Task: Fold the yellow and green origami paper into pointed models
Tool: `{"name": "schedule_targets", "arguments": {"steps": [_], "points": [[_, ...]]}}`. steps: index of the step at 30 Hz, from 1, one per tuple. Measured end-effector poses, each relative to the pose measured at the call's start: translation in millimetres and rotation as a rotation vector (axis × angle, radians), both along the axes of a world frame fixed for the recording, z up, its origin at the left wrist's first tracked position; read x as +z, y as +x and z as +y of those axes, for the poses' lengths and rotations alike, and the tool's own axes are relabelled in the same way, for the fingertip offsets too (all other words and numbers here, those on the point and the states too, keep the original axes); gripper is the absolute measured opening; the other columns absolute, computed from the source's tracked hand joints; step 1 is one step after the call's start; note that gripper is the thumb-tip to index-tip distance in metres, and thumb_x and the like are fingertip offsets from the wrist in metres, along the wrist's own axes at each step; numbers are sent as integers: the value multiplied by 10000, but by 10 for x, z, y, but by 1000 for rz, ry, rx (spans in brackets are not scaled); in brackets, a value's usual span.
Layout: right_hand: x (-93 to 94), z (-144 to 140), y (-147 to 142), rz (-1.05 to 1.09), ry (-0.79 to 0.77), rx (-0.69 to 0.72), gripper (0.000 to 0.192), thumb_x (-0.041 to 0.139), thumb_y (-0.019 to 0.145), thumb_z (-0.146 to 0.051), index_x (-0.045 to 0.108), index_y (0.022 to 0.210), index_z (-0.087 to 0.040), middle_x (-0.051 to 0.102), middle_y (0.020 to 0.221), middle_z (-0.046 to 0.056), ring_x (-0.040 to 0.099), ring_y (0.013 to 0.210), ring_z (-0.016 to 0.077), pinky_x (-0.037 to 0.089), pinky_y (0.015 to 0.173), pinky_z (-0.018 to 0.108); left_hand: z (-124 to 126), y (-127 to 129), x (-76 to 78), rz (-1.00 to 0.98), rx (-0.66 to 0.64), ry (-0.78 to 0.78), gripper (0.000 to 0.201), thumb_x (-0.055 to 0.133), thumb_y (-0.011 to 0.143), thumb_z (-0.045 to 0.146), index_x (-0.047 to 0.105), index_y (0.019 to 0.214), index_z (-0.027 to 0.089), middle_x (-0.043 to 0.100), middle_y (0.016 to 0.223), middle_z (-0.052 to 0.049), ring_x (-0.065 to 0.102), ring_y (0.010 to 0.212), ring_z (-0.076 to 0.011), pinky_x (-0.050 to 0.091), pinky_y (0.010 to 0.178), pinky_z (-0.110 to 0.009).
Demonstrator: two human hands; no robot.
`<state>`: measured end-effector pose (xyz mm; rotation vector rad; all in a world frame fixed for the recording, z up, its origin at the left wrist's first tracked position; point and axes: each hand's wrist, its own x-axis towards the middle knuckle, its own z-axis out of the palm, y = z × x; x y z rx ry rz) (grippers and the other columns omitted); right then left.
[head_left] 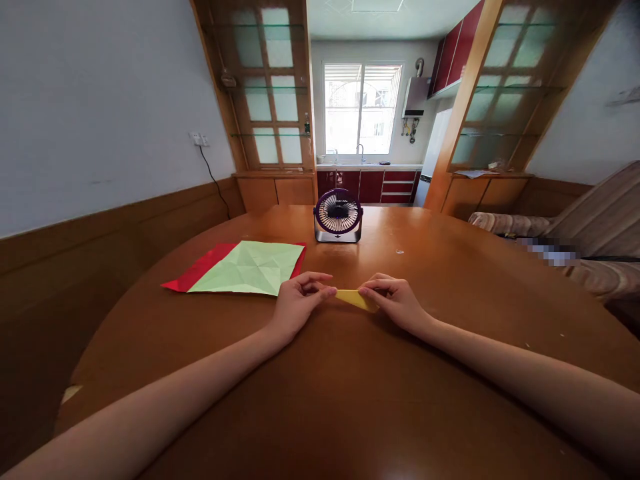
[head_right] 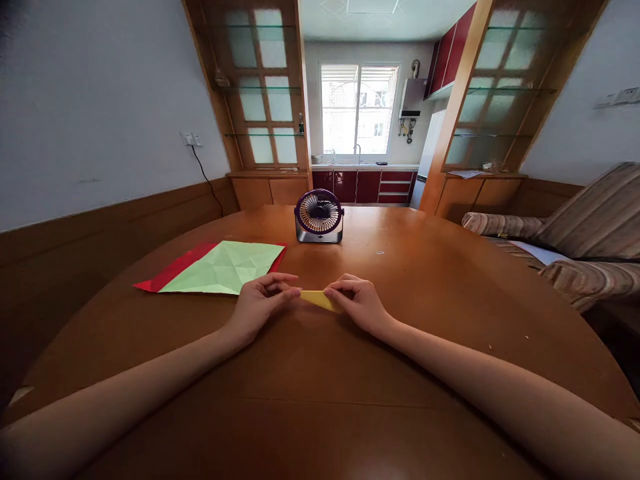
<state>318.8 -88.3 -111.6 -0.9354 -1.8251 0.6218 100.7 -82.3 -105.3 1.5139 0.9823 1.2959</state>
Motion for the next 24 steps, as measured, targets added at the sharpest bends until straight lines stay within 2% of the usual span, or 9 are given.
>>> {"name": "schedule_targets", "arguments": {"steps": [5, 14, 17, 21, 24], "points": [[10, 0, 1, -9, -15, 6, 272, 614, 862, -404, 737, 782, -176, 643, 751, 40, 568, 681, 137, 449, 612, 270, 19, -6, 15, -76, -52, -139, 299, 845, 604, 363, 708, 773, 158, 726, 736, -35, 660, 676, -153, 515, 665, -269], [-8, 53, 43, -16, -112, 35, 266, 626, 829, -401, 739, 775, -165, 683, 769, 50, 589, 686, 142, 457, 630, 279, 60, -28, 7, -169, -97, -309, 320, 853, 602, 349, 710, 811, 153, 737, 731, -49, 691, 684, -176, 536, 704, -299], [-20, 72, 54, -10, -139, 42, 261, 631, 818, -400, 737, 766, -167, 691, 757, 43, 594, 675, 141, 462, 624, 275, 82, -29, -5, -149, -117, -307, 316, 839, 621, 356, 707, 826, 155, 727, 736, -38, 680, 673, -163, 537, 714, -300], [-32, 82, 59, 1, -159, 38, 260, 640, 805, -404, 738, 768, -166, 701, 750, 41, 596, 670, 142, 469, 628, 278, 90, -16, -25, -56, -180, -235, 354, 798, 666, 413, 720, 888, 149, 697, 715, -30, 631, 634, -135, 522, 636, -268], [-26, 76, 52, 4, -196, 53, 274, 642, 800, -417, 735, 770, -161, 698, 744, 39, 589, 665, 140, 462, 618, 273, 68, 8, -33, -26, -186, -205, 326, 805, 653, 409, 726, 826, 144, 684, 666, -26, 608, 605, -128, 509, 606, -257]]}}
